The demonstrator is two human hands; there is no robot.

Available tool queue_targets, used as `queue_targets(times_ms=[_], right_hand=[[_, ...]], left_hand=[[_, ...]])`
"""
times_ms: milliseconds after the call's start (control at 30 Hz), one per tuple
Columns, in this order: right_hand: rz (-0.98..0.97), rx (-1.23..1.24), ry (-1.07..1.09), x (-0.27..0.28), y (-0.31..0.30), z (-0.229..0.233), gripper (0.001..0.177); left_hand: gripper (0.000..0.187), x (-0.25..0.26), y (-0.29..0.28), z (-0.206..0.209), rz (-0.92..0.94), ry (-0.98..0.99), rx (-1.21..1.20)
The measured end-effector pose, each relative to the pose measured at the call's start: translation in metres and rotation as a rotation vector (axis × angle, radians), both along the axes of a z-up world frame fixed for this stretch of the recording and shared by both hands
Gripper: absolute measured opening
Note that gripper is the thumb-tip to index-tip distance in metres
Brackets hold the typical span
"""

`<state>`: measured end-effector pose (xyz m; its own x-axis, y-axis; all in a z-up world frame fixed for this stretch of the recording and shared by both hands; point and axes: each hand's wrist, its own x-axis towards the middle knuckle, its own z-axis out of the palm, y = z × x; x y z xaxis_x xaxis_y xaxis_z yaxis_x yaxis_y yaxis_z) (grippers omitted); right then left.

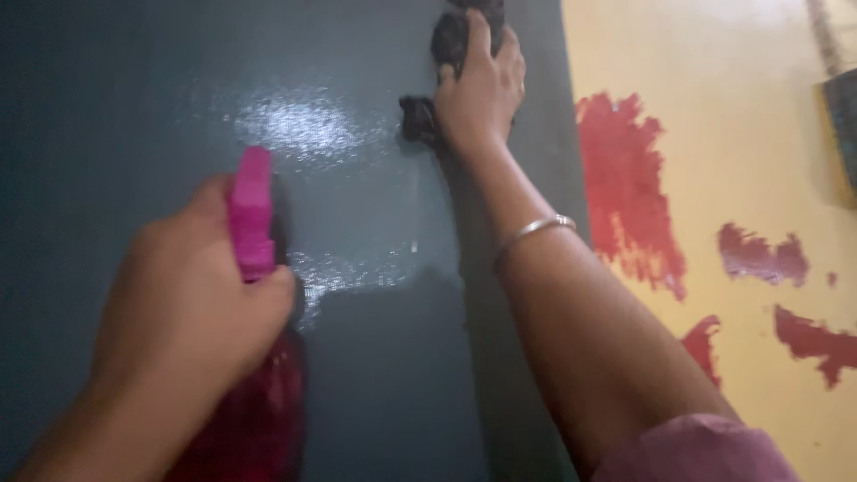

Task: The person sprays a cleaning solution from a pink bottle onto a dark gray wall and wipes the surface with a dark cloth. The person repeatedly sprays and scrubs the same area of the wall.

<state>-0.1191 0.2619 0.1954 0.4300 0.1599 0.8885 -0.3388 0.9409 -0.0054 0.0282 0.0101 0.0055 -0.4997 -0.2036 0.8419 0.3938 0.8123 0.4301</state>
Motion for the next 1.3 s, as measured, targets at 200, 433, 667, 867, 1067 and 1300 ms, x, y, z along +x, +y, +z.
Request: queue_targets(times_ms=[200,433,667,867,1067,1300], right_hand=[[-0.034,0.056,0.012,-0.003,-0.050,0.034,0.062],[0.009,0.427,0.070,0.002,-0.140,0.032,0.066],[0.030,0.947,0.124,0.004,-0.184,-0.013,0.074],[0.039,0.965,-0.026,0.033,-0.098,-0.037,0.066],[0.017,0.497,-0.027,0.037,-0.021,-0.031,0.070],[-0.004,0.412,-0.011,0.010,-0.076,0.001,0.076]], left_hand=[[0.055,0.005,0.001,-0.006,-0.059,0.180,-0.013],[0.064,-0.006,0.000,-0.012,-0.034,0.276,-0.044],[0.064,-0.007,-0.004,-0.011,-0.024,0.210,0.038],[0.062,-0.009,-0.005,-0.012,-0.038,0.258,0.043],[0.063,-0.008,-0.005,-0.015,-0.084,0.310,0.048],[0.067,-0.004,-0.006,-0.017,-0.131,0.378,0.070]])
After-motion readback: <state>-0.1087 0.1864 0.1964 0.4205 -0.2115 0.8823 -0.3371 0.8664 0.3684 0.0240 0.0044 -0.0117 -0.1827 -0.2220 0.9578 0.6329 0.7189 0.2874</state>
